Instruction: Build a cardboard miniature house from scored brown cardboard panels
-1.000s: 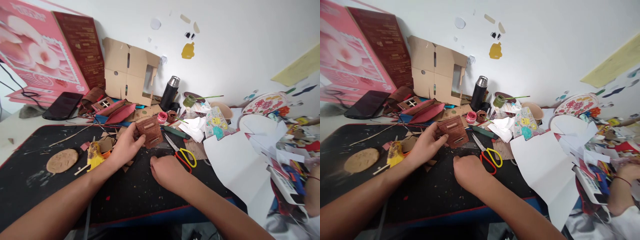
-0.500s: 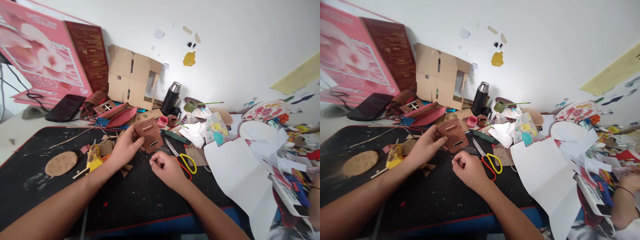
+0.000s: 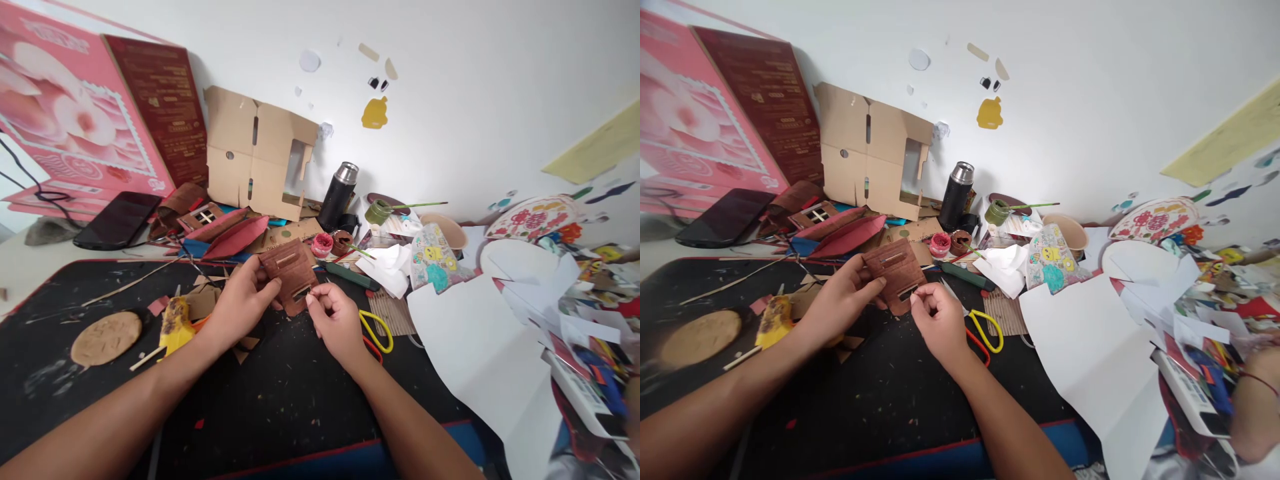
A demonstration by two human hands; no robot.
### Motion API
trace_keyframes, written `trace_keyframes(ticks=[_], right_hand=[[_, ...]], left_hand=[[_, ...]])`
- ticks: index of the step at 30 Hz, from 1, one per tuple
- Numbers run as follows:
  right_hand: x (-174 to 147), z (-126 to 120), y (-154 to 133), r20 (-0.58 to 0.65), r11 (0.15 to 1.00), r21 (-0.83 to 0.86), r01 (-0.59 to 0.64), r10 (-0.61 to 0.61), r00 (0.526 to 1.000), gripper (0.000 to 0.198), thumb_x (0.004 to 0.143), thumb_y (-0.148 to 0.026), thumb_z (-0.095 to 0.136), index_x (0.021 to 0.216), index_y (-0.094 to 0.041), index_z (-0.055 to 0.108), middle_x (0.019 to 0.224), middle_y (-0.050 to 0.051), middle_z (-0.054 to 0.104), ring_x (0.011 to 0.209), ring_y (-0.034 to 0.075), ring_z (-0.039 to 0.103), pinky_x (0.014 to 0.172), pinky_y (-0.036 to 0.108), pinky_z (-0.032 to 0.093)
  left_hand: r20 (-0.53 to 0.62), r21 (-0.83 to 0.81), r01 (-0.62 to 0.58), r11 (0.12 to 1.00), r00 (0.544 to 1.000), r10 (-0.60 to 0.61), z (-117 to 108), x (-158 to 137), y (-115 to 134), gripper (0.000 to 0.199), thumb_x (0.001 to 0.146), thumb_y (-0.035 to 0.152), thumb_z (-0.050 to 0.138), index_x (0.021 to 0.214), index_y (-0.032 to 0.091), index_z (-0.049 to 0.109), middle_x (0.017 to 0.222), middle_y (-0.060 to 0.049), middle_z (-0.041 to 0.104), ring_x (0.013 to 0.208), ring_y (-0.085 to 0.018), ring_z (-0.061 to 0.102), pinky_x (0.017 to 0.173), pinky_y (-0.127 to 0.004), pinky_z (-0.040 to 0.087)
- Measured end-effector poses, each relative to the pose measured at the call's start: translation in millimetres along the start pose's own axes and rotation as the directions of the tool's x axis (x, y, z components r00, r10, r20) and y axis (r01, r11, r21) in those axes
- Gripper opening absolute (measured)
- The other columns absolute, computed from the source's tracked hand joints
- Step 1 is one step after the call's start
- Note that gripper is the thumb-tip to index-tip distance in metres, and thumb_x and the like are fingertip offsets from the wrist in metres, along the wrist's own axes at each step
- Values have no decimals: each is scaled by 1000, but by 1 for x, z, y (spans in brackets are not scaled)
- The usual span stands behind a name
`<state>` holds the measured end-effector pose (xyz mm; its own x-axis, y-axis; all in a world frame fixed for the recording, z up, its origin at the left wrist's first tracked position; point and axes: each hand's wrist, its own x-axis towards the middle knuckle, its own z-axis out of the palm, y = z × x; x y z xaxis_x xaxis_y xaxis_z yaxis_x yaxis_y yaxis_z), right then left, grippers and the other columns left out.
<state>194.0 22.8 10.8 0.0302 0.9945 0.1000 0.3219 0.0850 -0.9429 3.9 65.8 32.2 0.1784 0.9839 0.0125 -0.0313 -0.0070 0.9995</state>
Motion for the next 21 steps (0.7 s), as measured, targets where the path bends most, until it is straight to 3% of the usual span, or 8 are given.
trace_keyframes(ticks=[10, 15, 21], right_hand=[[-1, 0, 7, -27, 999, -47, 12, -13, 1000, 22, 97, -44, 62, 96, -22, 65, 52, -10, 49, 44, 11, 46, 49, 24, 39], [-3, 2, 11, -24, 999, -32, -6, 5, 1000, 25, 97, -47, 62, 98, -22, 66, 52, -9, 48, 43, 12, 45, 46, 23, 36], [-4, 3, 12, -34, 998, -61, 11, -13, 999, 23, 97, -45, 61, 96, -22, 66, 52, -9, 47, 44, 12, 45, 48, 24, 37]], left_hand=[[8, -6, 7, 1000, 1000, -7, 2, 0, 4, 41, 81, 39, 72, 114, 19, 58, 121, -13, 77, 92, -29, 78, 54, -34, 64], [29, 4, 7, 1000, 1000, -7, 1, -1, 1, 39, 82, 38, 72, 114, 20, 59, 120, -12, 77, 80, -25, 77, 55, -35, 64], [37, -19, 9, 1000, 999, -8, 1, -1, 0, 43, 82, 37, 72, 118, 19, 58, 121, -13, 77, 80, -25, 76, 53, -34, 64]])
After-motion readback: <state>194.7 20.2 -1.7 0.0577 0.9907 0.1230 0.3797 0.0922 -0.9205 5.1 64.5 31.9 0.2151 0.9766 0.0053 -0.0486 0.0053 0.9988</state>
